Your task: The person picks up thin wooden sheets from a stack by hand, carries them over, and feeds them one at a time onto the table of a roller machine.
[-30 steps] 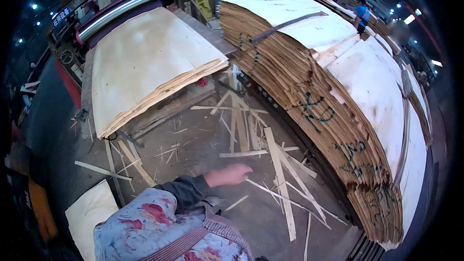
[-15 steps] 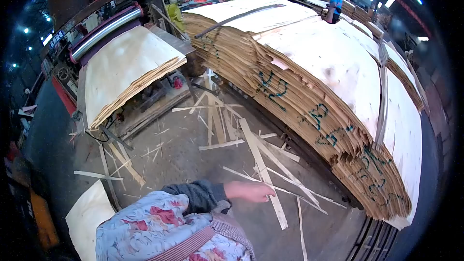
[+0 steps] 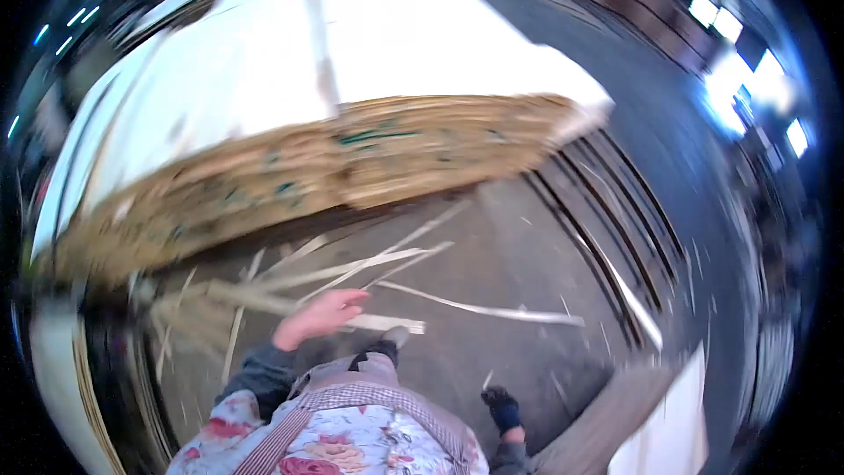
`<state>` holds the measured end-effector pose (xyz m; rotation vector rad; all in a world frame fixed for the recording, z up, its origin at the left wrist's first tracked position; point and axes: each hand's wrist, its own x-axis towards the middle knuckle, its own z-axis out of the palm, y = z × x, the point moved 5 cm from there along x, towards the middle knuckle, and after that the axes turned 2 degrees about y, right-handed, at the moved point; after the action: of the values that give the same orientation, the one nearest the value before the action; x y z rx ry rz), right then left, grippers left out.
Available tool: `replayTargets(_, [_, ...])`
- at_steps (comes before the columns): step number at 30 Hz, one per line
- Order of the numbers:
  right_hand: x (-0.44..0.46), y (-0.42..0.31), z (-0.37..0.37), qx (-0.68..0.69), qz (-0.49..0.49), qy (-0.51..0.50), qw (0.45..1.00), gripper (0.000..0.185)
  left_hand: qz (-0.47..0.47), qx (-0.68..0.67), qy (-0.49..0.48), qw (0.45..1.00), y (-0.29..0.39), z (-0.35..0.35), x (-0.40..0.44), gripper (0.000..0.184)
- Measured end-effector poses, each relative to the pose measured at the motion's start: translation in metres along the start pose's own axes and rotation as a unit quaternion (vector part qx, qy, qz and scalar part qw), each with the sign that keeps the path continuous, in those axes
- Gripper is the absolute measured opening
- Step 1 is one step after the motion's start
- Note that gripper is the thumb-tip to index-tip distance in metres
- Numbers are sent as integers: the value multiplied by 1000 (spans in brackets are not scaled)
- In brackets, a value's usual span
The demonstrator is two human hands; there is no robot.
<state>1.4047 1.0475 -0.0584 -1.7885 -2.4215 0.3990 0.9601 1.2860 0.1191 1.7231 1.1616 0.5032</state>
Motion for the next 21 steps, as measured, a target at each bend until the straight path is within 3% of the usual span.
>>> replayTargets(1, [-5,17,-4,22,31,44,998,23,-19,24,-31,999,23,-6,29,41])
replayTargets(2, [-4,22,-27,134,197,25,971,24,-7,51,-48,997,30,-4,64,41])
replayTargets(4, [-16,40,-38,241,316,38,917,24,-26,69,-100,992,75,1,126,41])
replayTargets(5, [-31,45,-39,245,345,49,905,24,-13,74,-130,989,86,15,157,41])
replayTargets(7, [-48,45,-37,46,218,61,973,25,78,52,-124,988,112,39,217,39])
replayTargets(9, [-82,49,1,67,288,10,955,23,109,53,-181,976,140,71,266,39])
replayTargets(11, [-113,34,35,125,387,-62,911,23,132,61,-247,958,170,105,311,40])
replayTargets(15, [-144,41,62,281,553,-113,777,28,151,42,-280,947,215,153,405,40])
replayTargets(18, [-135,105,66,329,611,-120,710,32,148,40,-251,956,243,185,491,41])
replayTargets(21, [-108,205,54,343,626,-110,691,37,152,65,-207,964,290,208,583,40])
